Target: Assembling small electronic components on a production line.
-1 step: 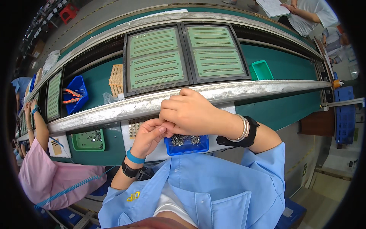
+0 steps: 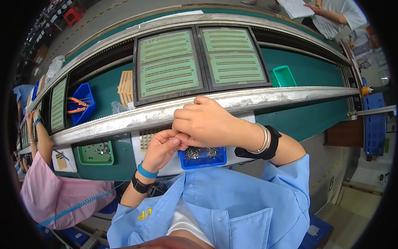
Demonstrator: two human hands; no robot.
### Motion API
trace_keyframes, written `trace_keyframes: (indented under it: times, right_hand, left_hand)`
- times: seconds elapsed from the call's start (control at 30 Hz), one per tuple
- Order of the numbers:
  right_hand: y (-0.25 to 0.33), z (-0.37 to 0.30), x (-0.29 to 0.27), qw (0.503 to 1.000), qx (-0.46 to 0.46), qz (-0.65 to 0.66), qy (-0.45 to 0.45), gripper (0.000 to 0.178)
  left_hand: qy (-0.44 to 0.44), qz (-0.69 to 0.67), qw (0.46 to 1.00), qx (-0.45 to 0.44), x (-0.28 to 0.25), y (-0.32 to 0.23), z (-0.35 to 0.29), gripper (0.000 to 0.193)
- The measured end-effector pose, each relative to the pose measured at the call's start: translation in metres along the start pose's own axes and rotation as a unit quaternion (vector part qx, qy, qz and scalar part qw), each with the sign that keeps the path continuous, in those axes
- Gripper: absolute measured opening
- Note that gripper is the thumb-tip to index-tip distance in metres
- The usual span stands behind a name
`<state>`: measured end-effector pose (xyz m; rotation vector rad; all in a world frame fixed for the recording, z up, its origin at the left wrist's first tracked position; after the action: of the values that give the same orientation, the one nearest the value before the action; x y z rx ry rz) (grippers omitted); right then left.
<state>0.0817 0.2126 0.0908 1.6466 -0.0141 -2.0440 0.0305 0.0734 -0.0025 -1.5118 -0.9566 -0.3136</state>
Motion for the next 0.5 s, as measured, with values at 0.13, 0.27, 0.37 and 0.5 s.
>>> trace_keyframes:
  times: [0.13,0.27,0.37,0.5]
  right_hand:
    - [-0.003,0.009,-0.007,0.999,-0.012,0.007,0.053,0.013]
    - [-0.023,0.035,-0.017,0.997,0.002,0.055,0.045,0.01]
    - [-0.081,0.072,-0.018,0.991,0.095,0.07,-0.067,0.012]
    - [-0.163,0.112,-0.005,0.963,0.249,0.05,-0.091,0.019]
  left_hand:
    - [-0.003,0.006,1.0,-0.016,-0.005,0.002,0.0,0.02]
    - [-0.023,0.006,1.0,-0.01,-0.011,0.002,-0.002,0.019]
    - [-0.026,-0.014,1.0,0.009,-0.012,0.003,-0.001,0.017]
    - [-0.028,0.024,0.998,0.046,-0.009,0.006,-0.003,0.01]
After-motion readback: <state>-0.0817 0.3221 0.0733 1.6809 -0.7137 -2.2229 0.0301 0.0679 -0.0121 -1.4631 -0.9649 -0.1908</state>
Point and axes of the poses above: each hand's wrist, its own z-axis towards the middle knuckle, its own x-axis out of the palm, y = z × x, the point moved 3 cm from there along z, towards the middle knuckle, and after that the axes turned 1 degree about -y, right-handed, at the moved point
